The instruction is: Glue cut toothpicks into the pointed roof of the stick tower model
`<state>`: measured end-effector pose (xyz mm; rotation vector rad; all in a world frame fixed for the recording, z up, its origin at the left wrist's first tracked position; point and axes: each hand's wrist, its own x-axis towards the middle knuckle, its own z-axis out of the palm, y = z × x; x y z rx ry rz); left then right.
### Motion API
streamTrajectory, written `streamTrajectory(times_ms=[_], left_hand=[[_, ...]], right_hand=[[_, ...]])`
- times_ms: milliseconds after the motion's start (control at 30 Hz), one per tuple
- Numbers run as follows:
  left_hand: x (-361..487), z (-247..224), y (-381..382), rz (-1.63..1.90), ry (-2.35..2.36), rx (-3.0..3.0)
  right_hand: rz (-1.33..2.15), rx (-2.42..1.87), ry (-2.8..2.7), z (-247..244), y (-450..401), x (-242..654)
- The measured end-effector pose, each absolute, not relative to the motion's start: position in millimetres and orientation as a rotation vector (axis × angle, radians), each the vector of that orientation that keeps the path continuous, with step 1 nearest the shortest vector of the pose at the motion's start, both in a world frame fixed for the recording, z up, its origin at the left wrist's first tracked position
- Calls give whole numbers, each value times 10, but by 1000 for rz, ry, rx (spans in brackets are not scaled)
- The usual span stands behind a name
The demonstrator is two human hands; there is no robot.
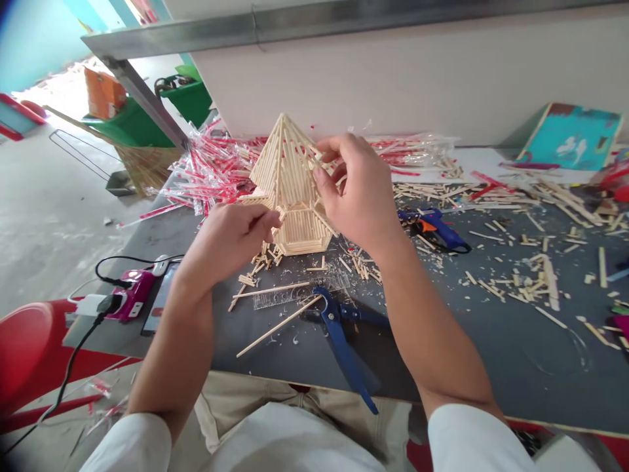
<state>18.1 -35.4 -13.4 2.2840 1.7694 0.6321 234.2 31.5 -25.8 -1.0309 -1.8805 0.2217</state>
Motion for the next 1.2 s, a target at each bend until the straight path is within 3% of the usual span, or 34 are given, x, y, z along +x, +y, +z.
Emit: streamTrajectory(times_ms=[267,900,1200], left_hand=[[409,-406,-368,1015,1632,1967],[508,-415,-329,1036,1710,1914],[313,-448,-437,1138,1671,1970]], right_hand=[[243,-1035,-1882,-242,276,2297],[347,-1054,-1908,-325,231,2221],[214,-1066,-1990,-404,82,2075]])
